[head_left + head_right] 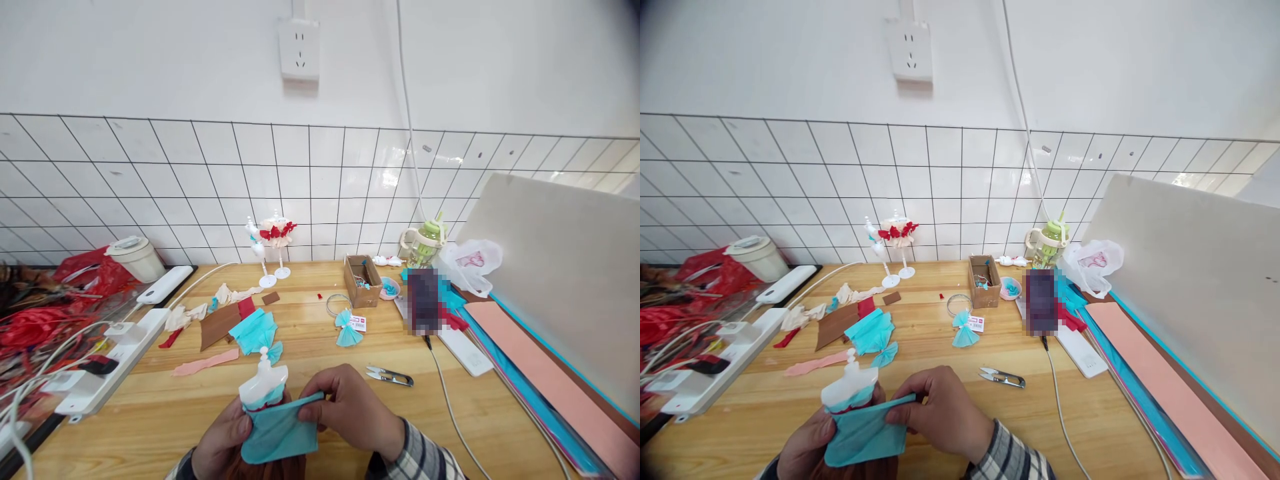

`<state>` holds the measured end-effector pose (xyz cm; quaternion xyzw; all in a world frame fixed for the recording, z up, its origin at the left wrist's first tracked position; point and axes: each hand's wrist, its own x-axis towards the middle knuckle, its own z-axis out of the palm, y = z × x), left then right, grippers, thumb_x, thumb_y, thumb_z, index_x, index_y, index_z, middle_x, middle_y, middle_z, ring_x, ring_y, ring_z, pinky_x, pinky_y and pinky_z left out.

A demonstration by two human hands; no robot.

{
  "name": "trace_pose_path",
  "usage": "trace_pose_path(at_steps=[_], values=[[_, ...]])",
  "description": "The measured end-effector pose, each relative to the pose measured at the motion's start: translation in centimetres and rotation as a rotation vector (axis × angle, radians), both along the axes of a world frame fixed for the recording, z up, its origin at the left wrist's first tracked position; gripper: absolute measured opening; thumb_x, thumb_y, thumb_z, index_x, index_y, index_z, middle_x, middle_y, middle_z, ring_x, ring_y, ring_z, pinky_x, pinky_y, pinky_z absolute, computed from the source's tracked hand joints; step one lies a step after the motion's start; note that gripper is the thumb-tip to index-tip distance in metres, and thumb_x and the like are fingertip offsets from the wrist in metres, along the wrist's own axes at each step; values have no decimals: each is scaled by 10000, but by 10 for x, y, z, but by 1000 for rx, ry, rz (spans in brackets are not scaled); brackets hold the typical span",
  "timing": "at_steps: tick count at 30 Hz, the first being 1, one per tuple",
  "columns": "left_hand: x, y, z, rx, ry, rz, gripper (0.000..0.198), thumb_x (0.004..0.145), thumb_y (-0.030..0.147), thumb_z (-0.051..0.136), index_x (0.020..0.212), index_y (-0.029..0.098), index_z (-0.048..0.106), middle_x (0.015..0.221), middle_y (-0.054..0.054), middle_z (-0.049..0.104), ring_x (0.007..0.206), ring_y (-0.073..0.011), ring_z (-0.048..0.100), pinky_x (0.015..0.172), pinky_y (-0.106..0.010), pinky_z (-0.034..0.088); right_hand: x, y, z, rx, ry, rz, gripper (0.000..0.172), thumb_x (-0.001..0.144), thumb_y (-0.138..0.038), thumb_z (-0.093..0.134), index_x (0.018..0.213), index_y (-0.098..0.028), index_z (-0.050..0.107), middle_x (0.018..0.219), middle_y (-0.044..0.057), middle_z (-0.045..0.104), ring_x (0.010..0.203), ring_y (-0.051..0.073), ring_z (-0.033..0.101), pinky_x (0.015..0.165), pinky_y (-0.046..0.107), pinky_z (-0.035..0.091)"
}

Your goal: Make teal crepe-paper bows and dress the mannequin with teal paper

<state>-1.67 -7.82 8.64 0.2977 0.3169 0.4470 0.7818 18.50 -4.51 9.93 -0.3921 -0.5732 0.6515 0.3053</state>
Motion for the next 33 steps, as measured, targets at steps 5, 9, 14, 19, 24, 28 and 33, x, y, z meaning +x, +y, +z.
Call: trace_pose_path(at_steps=[5,9,14,19,24,28,33], values=[[2,1,-2,-8,-42,-10,686,553,431,793,1143,112,645,988,-157,697,1001,-389,624,878,-463,473,1,2,1,13,41,34,242,685,-302,739,867,-143,726,640,-20,594,500,72,488,466,182,411],[0,0,-5,-57,-47,-7,641,603,401,779,1173,141,646,1000,-143,713,1002,-374,634,882,-455,475,4,0,6,192,-14,34,232,750,-318,700,931,-174,718,763,1,660,572,80,515,503,175,419],[2,1,-4,-2,-35,1,523,645,378,760,1095,125,675,953,-131,713,884,-313,662,759,-372,511,4,-10,13,498,-129,-85,320,741,-383,723,1008,-215,670,895,23,683,731,133,598,554,195,447],[5,4,0,85,-34,-50,416,657,418,741,982,163,696,912,-91,683,836,-267,644,700,-318,500,2,-18,13,898,-192,-279,435,758,-367,724,1148,-241,577,1083,76,638,868,180,593,723,299,491],[5,4,2,86,-9,-79,479,621,470,734,986,162,697,871,-104,687,926,-337,631,787,-391,498,2,-17,16,862,-200,-137,119,831,-345,668,822,-231,699,762,30,693,728,161,598,707,293,439],[2,1,-1,56,71,-85,567,572,518,754,1007,157,706,807,-120,701,956,-385,616,774,-422,504,4,-11,15,650,-209,-80,228,822,-442,661,826,-230,746,710,35,691,686,160,592,653,279,420],[-2,-3,-6,11,108,-87,601,557,537,777,1025,166,709,819,-112,716,999,-393,611,805,-426,488,5,-6,13,499,-126,-6,275,813,-464,660,870,-218,768,720,40,697,667,148,593,616,246,423]])
